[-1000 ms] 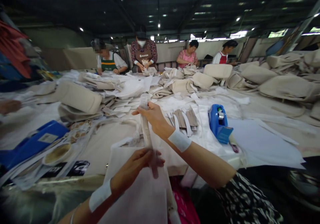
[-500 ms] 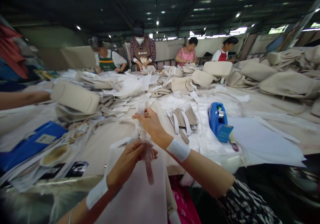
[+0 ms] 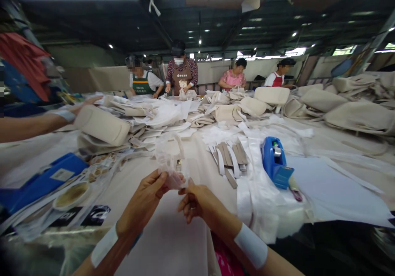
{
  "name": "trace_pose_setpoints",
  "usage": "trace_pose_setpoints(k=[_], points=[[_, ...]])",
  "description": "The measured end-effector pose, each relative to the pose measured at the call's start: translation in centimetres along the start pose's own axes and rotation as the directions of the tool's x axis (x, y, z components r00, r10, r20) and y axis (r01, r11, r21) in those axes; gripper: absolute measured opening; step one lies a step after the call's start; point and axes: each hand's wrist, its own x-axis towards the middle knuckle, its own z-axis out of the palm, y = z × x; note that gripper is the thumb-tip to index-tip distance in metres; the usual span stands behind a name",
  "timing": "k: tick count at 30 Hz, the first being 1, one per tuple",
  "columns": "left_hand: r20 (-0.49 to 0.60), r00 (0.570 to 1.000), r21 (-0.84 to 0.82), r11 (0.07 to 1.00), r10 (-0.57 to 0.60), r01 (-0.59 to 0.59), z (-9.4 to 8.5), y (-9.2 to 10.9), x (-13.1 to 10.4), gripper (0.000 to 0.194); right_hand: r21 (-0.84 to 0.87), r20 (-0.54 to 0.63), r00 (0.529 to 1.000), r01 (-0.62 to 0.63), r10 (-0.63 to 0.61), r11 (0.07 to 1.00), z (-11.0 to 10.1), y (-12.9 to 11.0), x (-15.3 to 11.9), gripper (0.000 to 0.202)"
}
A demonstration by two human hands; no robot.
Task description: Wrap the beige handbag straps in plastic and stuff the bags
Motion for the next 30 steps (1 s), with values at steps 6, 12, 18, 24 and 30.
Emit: trace_pose_setpoints(k=[6, 12, 18, 24, 30], points=[[0.047, 0.999, -0.043, 0.999, 0.014, -0.012, 0.3, 0.0, -1.3, 0.021, -0.093, -0.118, 0.973, 0.185, -0.196, 0.978, 1.5, -2.3, 0.7, 0.047], [0.078, 0.997, -0.07, 0.997, 0.019, -0.014, -0.2, 0.2, -1.4, 0.023, -0.467, -0.118, 0.9, 0.324, -0.421, 0.823, 2.9, -2.2, 0.2, 0.019], [0.033, 0.999, -0.14, 0.99, -0.028, 0.033, -0.6, -0.3, -1.1, 0.032, -0.867, 0.062, 0.751, 0.367, -0.657, 0.338, 2.5, -2.3, 0.0, 0.022], [0.013, 0.995, -0.155, 0.983, -0.099, 0.1, -0.9, -0.4, -1.3, 0.035, -0.91, 0.291, 0.67, 0.414, -0.683, 0.018, 2.4, -2.4, 0.0, 0.021], [0.117, 0.974, -0.283, 0.934, -0.194, 0.22, -1.1, 0.2, -1.3, 0.033, -0.888, 0.391, 0.572, 0.439, -0.721, -0.133, 1.9, -1.6, 0.3, 0.024]])
